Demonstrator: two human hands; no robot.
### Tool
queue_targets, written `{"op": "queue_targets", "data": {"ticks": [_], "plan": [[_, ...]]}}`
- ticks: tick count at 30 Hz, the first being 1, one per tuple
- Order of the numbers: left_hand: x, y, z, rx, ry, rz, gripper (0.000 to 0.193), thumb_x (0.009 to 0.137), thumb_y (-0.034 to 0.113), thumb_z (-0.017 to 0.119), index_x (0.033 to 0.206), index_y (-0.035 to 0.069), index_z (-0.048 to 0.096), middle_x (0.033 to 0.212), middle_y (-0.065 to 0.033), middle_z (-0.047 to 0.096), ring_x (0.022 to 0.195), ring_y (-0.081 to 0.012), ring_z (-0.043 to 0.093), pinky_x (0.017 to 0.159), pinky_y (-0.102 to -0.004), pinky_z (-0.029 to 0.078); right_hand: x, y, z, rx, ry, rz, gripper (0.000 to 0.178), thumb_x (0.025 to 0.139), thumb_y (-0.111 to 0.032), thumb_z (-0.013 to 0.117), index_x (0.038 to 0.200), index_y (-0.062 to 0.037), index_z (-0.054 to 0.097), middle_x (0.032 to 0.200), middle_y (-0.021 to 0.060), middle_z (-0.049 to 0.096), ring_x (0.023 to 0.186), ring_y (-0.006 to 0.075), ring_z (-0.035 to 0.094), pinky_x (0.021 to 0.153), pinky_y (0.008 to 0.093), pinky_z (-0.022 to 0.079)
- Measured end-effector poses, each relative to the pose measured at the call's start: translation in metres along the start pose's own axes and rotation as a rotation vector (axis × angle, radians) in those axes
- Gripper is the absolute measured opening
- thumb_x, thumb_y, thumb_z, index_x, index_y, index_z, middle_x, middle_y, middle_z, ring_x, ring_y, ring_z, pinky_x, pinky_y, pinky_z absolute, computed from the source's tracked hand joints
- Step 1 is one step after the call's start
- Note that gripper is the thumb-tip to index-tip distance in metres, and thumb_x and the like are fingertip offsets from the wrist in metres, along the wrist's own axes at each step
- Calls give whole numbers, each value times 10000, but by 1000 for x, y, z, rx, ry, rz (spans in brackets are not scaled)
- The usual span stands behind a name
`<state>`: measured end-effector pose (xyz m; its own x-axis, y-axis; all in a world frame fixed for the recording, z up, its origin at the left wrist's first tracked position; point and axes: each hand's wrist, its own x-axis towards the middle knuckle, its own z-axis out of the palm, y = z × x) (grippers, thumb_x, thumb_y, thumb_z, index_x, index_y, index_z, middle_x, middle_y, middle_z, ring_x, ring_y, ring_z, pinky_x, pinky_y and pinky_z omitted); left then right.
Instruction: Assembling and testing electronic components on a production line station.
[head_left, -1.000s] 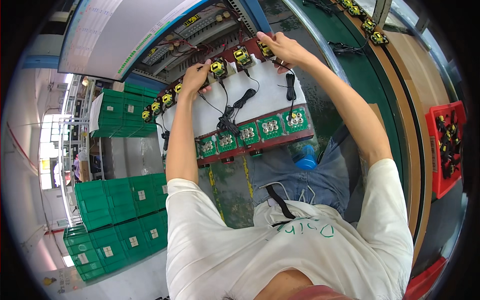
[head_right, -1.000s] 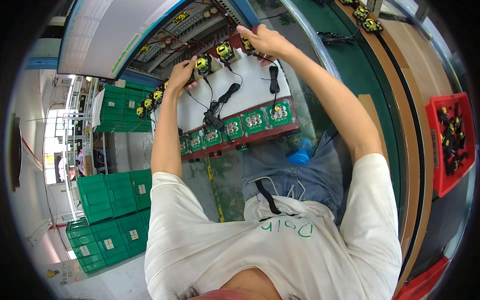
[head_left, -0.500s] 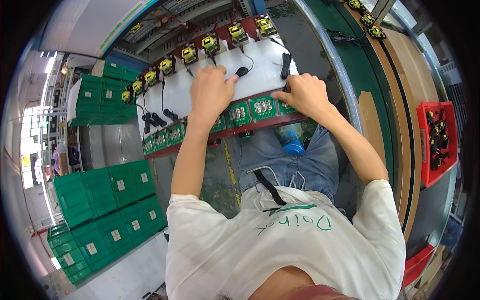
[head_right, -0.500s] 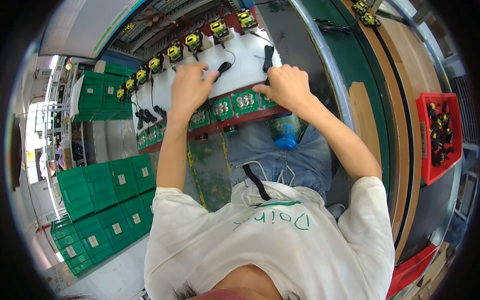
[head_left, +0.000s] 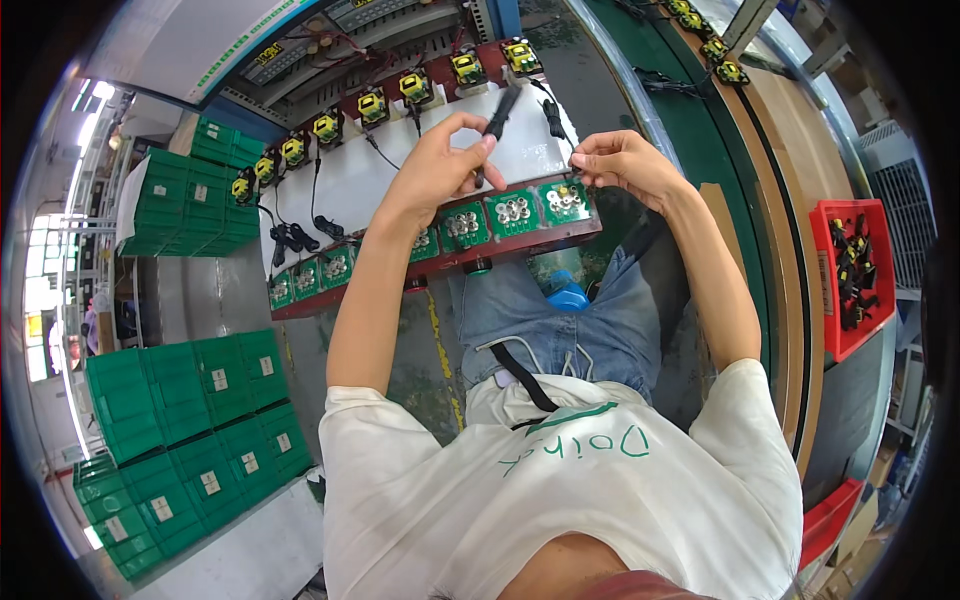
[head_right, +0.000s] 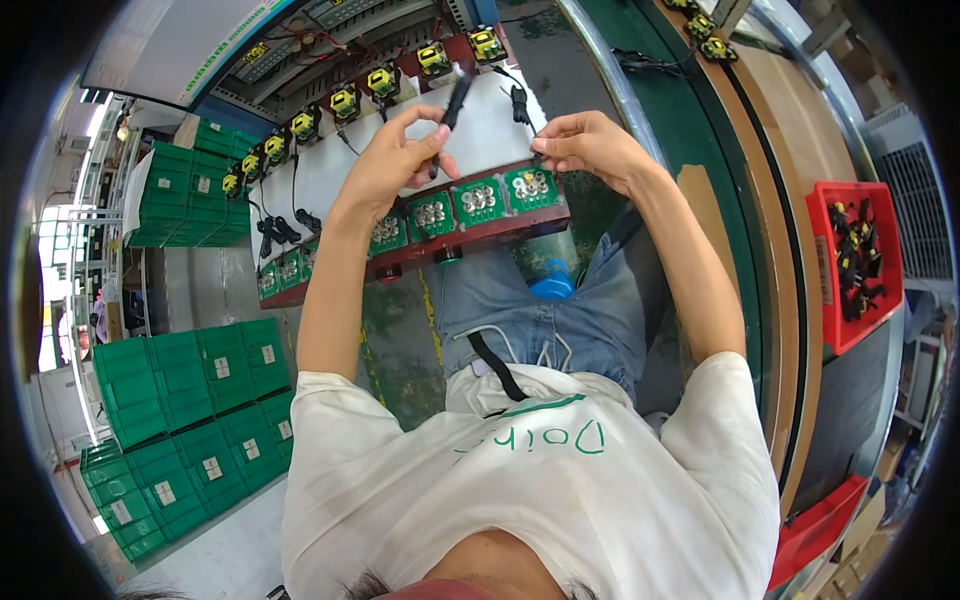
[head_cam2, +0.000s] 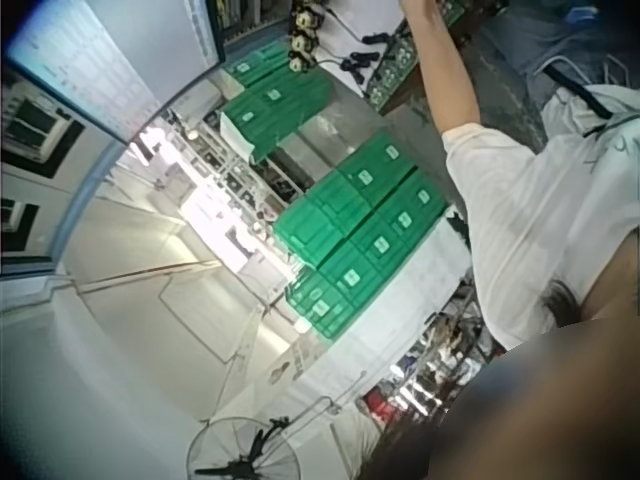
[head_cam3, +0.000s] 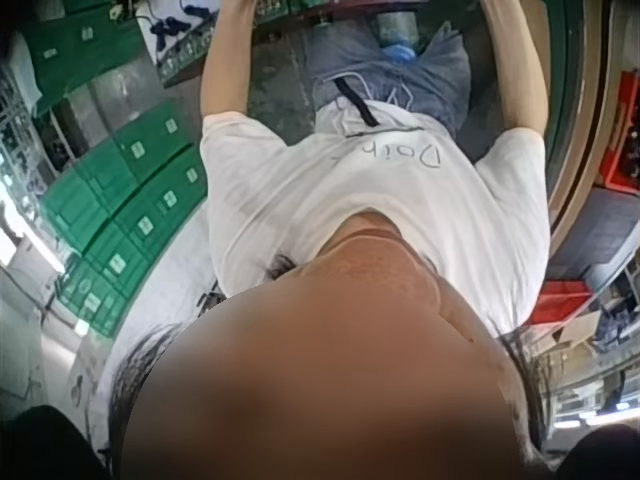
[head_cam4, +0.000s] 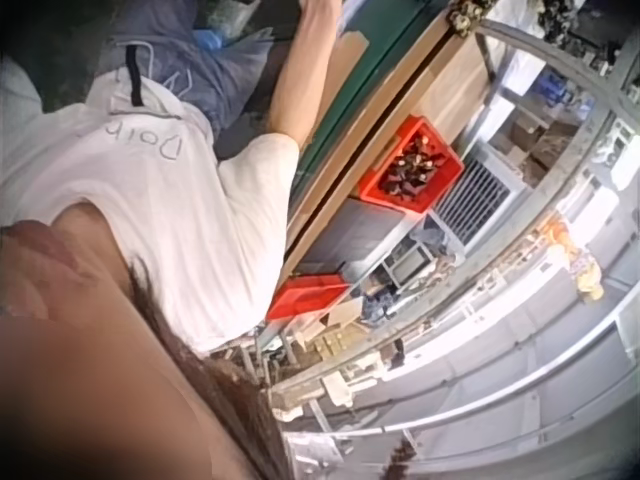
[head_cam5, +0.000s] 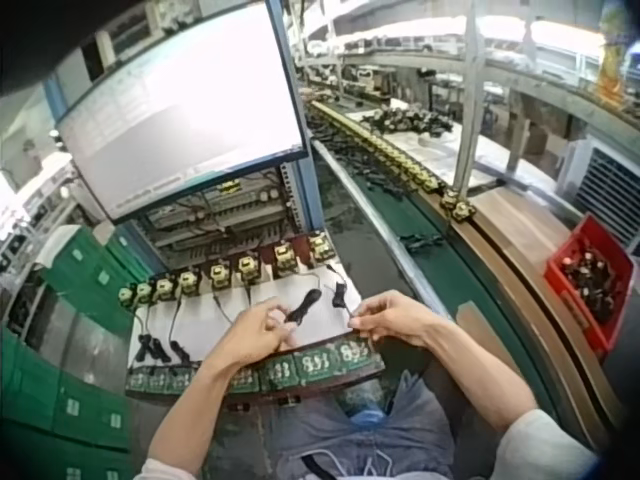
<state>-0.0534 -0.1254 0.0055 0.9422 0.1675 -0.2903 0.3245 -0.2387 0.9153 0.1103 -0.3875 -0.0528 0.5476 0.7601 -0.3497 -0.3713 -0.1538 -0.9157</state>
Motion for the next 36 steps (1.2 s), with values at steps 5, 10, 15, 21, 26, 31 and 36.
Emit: {"op": "queue_targets", "data": {"ticks": [5, 10, 15, 21, 26, 31, 36], "plan": [[-4, -31, 8, -880, -328, -77, 477, 1013, 89, 754, 1413, 35, 500, 1020, -214, 768, 708, -168, 675, 628, -240, 532, -2, 7, 3, -129, -9, -1, 90, 990, -52, 787, 933, 15, 771, 789, 40, 696, 692, 103, 639, 657, 204, 563], [-32, -25, 35, -890, 24, -205, 619, 966, 21, 795, 1474, -2, 443, 1013, -222, 760, 683, -216, 721, 628, -241, 586, 1, 8, 4, -181, -15, -19, 139, 994, -95, 798, 942, 31, 769, 789, 49, 697, 677, 105, 640, 649, 202, 564], [-34, -23, 32, -509, 145, -42, 615, 927, -42, 809, 1440, -46, 469, 984, -212, 763, 741, -241, 777, 651, -258, 629, 1, 6, 6, -267, -25, -48, 160, 998, -101, 796, 938, 44, 765, 799, 56, 699, 670, 107, 645, 647, 207, 572], [-7, -29, 23, -204, 51, -90, 512, 915, -47, 807, 1360, -58, 554, 910, -187, 771, 754, -248, 796, 660, -266, 635, 0, 7, 2, -253, -26, -34, 170, 1002, -99, 791, 935, 54, 756, 814, 69, 697, 682, 112, 662, 661, 213, 597], [2, -23, 31, 3, 61, -106, 425, 890, -41, 828, 1263, -53, 624, 821, -142, 753, 719, -216, 775, 675, -253, 635, -1, 9, 4, -282, -30, -55, 171, 1003, -96, 787, 936, 57, 750, 818, 76, 694, 686, 117, 672, 672, 219, 615], [5, -21, 39, 72, 102, -92, 302, 875, -23, 845, 1125, -41, 676, 735, -98, 729, 657, -182, 750, 629, -225, 596, -2, 10, 3, -322, -29, -84, 169, 1003, -91, 784, 934, 59, 745, 813, 76, 688, 682, 120, 674, 676, 224, 622], [5, -25, 45, 83, 150, -124, 201, 851, 6, 869, 959, -21, 701, 687, -74, 710, 583, -159, 707, 571, -224, 545, -3, 13, 3, -290, -23, -87, 156, 998, -80, 783, 921, 48, 738, 806, 64, 679, 673, 117, 667, 655, 218, 607]]}}
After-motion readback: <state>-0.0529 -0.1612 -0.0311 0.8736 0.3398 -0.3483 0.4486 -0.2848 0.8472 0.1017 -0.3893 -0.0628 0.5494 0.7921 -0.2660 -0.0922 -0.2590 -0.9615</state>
